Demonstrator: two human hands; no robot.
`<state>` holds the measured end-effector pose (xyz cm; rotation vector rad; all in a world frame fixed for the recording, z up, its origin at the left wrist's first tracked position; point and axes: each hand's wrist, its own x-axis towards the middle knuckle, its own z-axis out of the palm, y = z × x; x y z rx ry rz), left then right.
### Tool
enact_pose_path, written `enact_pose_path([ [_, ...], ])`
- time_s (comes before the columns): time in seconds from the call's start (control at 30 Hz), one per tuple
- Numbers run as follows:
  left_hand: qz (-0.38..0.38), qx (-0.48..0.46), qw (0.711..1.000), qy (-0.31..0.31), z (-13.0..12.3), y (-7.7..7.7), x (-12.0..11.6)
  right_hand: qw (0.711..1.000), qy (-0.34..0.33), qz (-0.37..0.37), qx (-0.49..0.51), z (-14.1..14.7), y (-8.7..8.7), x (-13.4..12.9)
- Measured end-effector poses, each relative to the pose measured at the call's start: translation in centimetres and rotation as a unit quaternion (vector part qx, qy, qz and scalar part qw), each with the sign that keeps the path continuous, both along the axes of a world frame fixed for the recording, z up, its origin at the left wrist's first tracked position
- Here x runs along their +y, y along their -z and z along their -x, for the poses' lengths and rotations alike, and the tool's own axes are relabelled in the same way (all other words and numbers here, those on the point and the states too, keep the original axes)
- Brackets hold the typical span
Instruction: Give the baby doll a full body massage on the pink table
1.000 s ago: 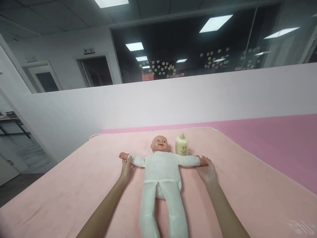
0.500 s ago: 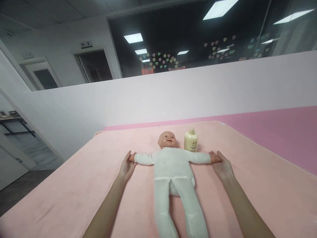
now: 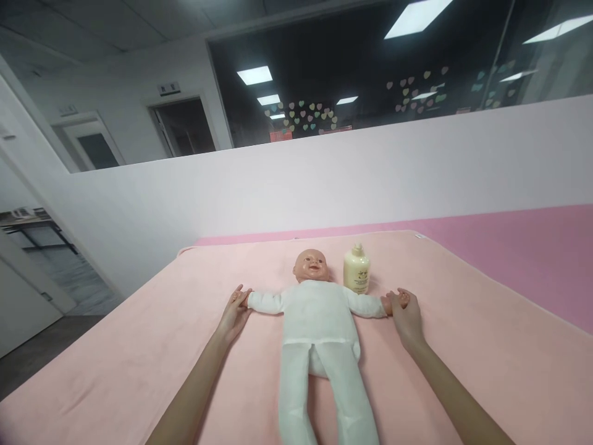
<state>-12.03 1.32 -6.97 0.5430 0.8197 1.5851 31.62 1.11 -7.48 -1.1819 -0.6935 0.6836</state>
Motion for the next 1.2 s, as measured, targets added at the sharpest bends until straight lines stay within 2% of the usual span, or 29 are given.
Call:
enact_pose_path([
  [0.13,-0.020,0.025,0.999,-0.008,-0.4,-0.3,-0.2,0.999,0.005,0.031,-0.027,-0.5,0.0,0.0],
  [0.23,-0.063,0.112,0.992,-0.012,-0.9,-0.4,-0.7,0.998,0.003,0.045,-0.036,-0.7,0.1,0.2],
  [0.33,-0.087,0.202,0.974,-0.046,-1.3,-0.5,-1.2,0.999,-0.001,0.036,-0.031,-0.8,0.2,0.4],
  [0.43,-0.094,0.249,0.962,-0.068,-1.5,-0.4,-1.3,0.999,-0.008,0.030,-0.025,-0.8,0.2,0.4],
  [0.7,-0.045,0.221,0.971,-0.077,-0.7,0.6,-0.7,0.994,-0.008,0.069,-0.080,-0.8,-0.3,0.0],
  [1.0,-0.038,0.190,0.978,-0.078,-0.5,1.0,-0.4,0.999,-0.040,0.030,-0.014,-0.3,-0.9,-0.3],
  [1.2,-0.026,0.161,0.983,-0.080,-0.5,0.9,-0.3,0.999,-0.028,0.038,-0.023,-0.3,-0.7,-0.4],
])
